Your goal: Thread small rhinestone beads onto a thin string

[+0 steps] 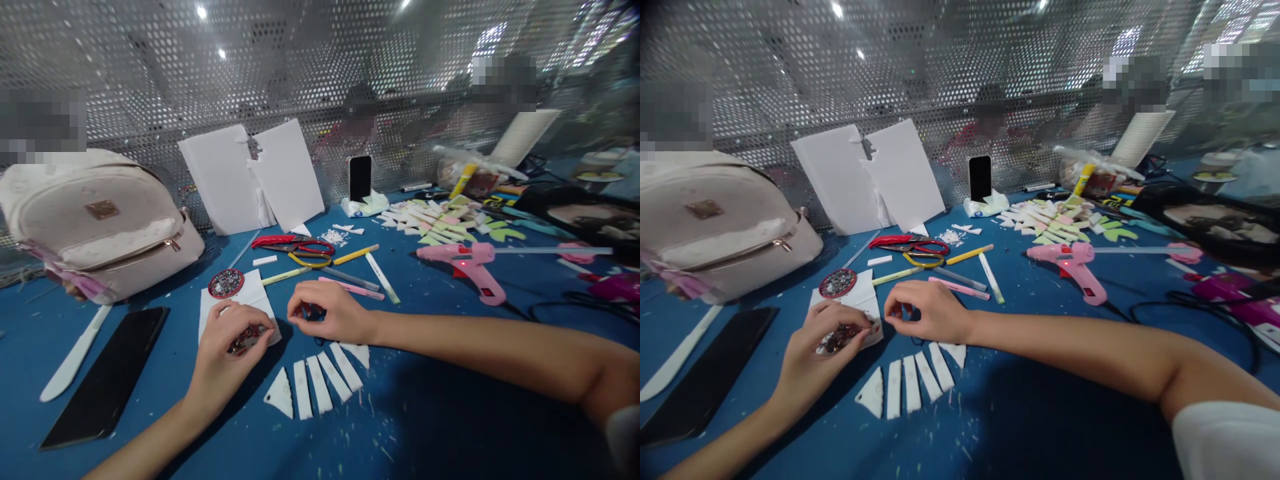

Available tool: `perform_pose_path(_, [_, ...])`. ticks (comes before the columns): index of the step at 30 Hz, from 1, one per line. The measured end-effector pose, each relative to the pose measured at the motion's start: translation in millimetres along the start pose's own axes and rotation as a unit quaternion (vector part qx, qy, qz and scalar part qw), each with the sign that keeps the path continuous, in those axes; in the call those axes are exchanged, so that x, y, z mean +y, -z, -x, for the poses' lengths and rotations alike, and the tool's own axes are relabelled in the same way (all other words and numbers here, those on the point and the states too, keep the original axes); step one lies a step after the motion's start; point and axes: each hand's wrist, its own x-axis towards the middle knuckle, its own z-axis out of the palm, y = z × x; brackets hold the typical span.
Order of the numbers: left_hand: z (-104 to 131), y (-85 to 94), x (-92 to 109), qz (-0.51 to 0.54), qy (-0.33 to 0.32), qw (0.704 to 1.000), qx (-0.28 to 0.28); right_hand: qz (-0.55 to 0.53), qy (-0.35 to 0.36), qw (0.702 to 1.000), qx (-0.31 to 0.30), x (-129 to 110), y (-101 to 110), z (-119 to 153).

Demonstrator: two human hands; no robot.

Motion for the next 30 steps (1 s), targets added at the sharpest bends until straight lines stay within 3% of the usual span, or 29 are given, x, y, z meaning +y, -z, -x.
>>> perform_pose_path(12, [0.7, 0.1, -3.1, 0.019, -0.019, 1.000, 0.000, -0.002, -0.002, 1.000, -0.004, 0.4, -1.4, 0.6])
perform_pose_path(23, [-0.9, -0.7, -4.7, 0.029, -0.023, 0.999, -0.013, -0.029, 0.019, 0.998, -0.055, -0.4, 0.3, 1.5])
perform_pose_path(30, [1.5, -1.8, -5.9, 0.062, 0.035, 0.997, -0.026, -0.024, 0.042, 0.996, -0.072, 0.5, 1.0, 1.3])
